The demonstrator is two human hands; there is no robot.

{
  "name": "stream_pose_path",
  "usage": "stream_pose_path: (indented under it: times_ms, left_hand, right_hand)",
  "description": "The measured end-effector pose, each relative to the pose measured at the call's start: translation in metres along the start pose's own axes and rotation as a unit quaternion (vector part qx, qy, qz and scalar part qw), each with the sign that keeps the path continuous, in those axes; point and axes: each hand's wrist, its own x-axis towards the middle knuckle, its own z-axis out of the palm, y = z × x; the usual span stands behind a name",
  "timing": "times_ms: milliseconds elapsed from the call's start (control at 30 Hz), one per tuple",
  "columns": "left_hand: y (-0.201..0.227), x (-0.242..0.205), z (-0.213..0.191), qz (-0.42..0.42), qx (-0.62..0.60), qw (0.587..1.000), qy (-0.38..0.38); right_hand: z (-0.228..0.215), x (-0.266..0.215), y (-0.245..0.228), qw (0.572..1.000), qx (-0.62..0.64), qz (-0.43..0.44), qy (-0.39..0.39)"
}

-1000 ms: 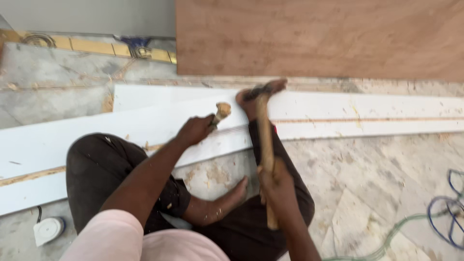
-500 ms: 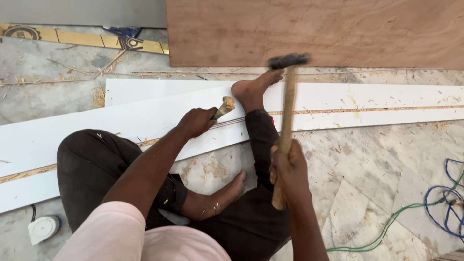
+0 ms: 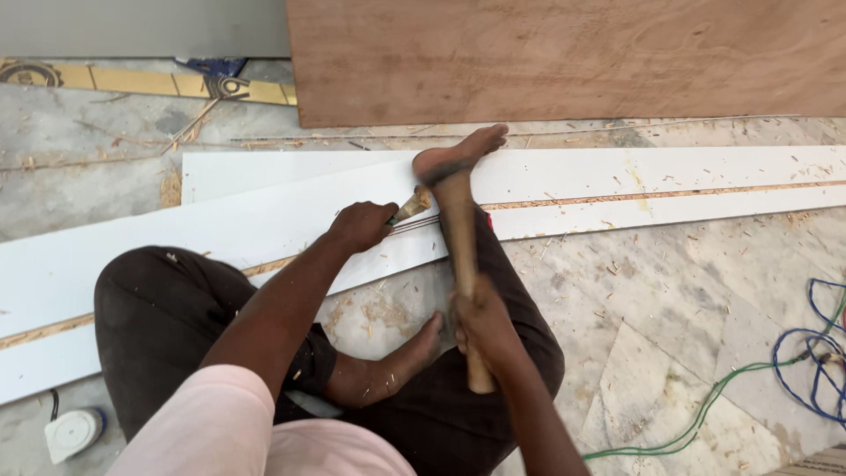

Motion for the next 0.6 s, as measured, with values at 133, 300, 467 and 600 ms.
stream_pose_path:
  times_ms: [133, 300, 467, 600]
  left_hand:
    - [-0.015, -0.009, 0.014, 0.007, 0.015, 1.000, 0.016]
    - [-0.027, -0.015, 0.007, 0.028, -0.022, 0.999, 0.001]
    - [-0.018, -0.027, -0.020, 0.028, -0.122, 0.990, 0.058]
    - [-0.010, -0.031, -0.023, 0.036, -0.126, 0.989, 0.065]
  right_hand:
    - [-0.006, 0.001, -0.001, 0.996, -0.032, 0.056, -0.064]
    - [-0.018, -0.012, -0.016, 0.985, 0.166, -0.042, 0.028]
    - [-0.025, -0.012, -0.021, 0.974, 0.211, -0.025, 0.077]
    - [-0.012, -0.010, -0.005, 0.975, 0.211, -0.015, 0.059]
